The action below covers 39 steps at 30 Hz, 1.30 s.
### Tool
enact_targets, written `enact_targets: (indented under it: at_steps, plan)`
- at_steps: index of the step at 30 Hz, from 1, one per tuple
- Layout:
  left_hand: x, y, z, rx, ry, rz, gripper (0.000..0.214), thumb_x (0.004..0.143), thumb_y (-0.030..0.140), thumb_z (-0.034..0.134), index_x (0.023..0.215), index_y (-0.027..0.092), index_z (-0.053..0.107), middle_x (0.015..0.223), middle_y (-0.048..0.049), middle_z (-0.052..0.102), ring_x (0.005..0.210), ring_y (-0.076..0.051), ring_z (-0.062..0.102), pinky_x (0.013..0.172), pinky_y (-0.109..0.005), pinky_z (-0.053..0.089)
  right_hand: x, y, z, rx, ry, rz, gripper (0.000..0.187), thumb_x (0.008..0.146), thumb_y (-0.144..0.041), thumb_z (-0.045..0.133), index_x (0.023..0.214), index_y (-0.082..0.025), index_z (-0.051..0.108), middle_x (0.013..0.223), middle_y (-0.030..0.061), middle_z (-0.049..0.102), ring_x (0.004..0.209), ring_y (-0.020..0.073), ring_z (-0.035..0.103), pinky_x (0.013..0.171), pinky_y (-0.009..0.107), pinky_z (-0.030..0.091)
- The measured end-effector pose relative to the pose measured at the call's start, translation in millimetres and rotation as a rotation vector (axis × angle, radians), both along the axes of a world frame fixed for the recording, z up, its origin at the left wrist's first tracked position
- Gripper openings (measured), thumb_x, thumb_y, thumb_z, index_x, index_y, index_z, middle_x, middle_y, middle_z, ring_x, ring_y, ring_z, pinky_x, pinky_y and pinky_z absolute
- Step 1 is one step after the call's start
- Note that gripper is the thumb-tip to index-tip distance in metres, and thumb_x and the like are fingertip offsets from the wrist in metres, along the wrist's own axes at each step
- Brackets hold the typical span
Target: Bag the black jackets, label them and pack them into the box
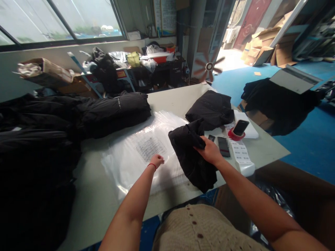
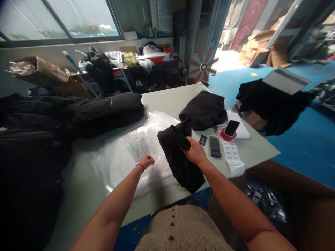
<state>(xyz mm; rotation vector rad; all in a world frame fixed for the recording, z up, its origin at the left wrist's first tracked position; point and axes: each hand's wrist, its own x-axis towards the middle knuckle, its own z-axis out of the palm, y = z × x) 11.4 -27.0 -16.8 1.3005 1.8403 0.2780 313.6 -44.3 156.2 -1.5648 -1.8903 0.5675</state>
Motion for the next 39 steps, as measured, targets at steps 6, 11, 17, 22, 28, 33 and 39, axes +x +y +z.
enact_targets:
  at_steps: [6, 11, 17, 22, 28, 33, 39]
  plan:
    - [12.1, -23.1, 4.2, 0.117, 0.195, -0.234, 0.039, 0.073, 0.021, 0.064, 0.112, 0.018, 0.065, 0.12, -0.014, 0.062, 0.114, -0.029, 0.055, 0.098, -0.04, 0.04, -14.6, 0.2, 0.2, -0.023, 0.007, 0.051, 0.027, 0.081, -0.036, 0.063, 0.105, -0.024, 0.061, 0.099, 0.0049, 0.07, 0.093, 0.0242, 0.064, 0.078, 0.032, 0.047]
    - [32.1, -41.5, -1.0, 0.388, 0.4, -0.671, 0.072, 0.077, 0.009, 0.053, 0.145, 0.027, 0.039, 0.15, -0.0132, 0.035, 0.132, -0.031, 0.037, 0.104, -0.044, 0.034, -12.8, -0.2, -5.4, -0.041, -0.001, 0.019, 0.026, 0.08, -0.036, 0.062, 0.103, -0.024, 0.062, 0.094, 0.0042, 0.069, 0.09, 0.0243, 0.064, 0.076, 0.032, 0.047]
    - [50.6, -30.2, -7.0, 0.227, 0.304, -0.615, 0.045, 0.088, 0.015, 0.041, 0.128, 0.026, 0.058, 0.114, -0.0148, 0.06, 0.109, -0.028, 0.053, 0.094, -0.045, 0.042, 14.2, -4.8, -7.1, -0.034, -0.069, -0.099, 0.026, 0.079, -0.036, 0.063, 0.101, -0.024, 0.062, 0.089, 0.0041, 0.069, 0.086, 0.0243, 0.064, 0.072, 0.032, 0.046]
    - [60.8, -12.2, -8.6, 0.176, 0.182, -0.499, 0.02, 0.085, 0.027, 0.052, 0.081, 0.018, 0.07, 0.107, -0.0157, 0.064, 0.11, -0.029, 0.055, 0.095, -0.043, 0.041, 40.0, -15.2, -6.4, -0.044, -0.086, -0.164, 0.023, 0.079, -0.036, 0.062, 0.099, -0.024, 0.062, 0.089, 0.0034, 0.068, 0.085, 0.024, 0.064, 0.072, 0.032, 0.046]
    - [60.2, 9.7, -15.9, 0.002, -0.013, -0.144, 0.023, 0.089, 0.027, 0.043, 0.088, 0.016, 0.063, 0.089, -0.0114, 0.071, 0.088, -0.02, 0.068, 0.075, -0.03, 0.05, 52.1, -26.7, -12.1, -0.072, -0.088, -0.194, 0.022, 0.078, -0.033, 0.062, 0.098, -0.024, 0.062, 0.089, 0.0033, 0.068, 0.085, 0.0232, 0.063, 0.071, 0.031, 0.045]
    - [43.1, 18.1, -17.1, -0.16, -0.253, 0.057, 0.022, 0.091, 0.033, 0.042, 0.093, 0.019, 0.058, 0.097, -0.0127, 0.073, 0.083, -0.018, 0.07, 0.068, -0.027, 0.053, 44.8, -29.4, -14.8, -0.088, -0.076, -0.159, 0.023, 0.079, -0.033, 0.063, 0.1, -0.025, 0.062, 0.091, 0.0035, 0.069, 0.088, 0.0241, 0.064, 0.074, 0.032, 0.046]
    - [27.8, 14.8, -12.2, -0.252, -0.468, 0.09, 0.028, 0.086, 0.044, 0.05, 0.094, 0.019, 0.061, 0.102, -0.0106, 0.072, 0.093, -0.021, 0.07, 0.077, -0.033, 0.057, 16.0, -28.0, 0.1, -0.049, -0.027, -0.014, 0.025, 0.081, -0.034, 0.061, 0.104, -0.025, 0.062, 0.102, 0.0053, 0.069, 0.097, 0.0255, 0.063, 0.08, 0.033, 0.047]
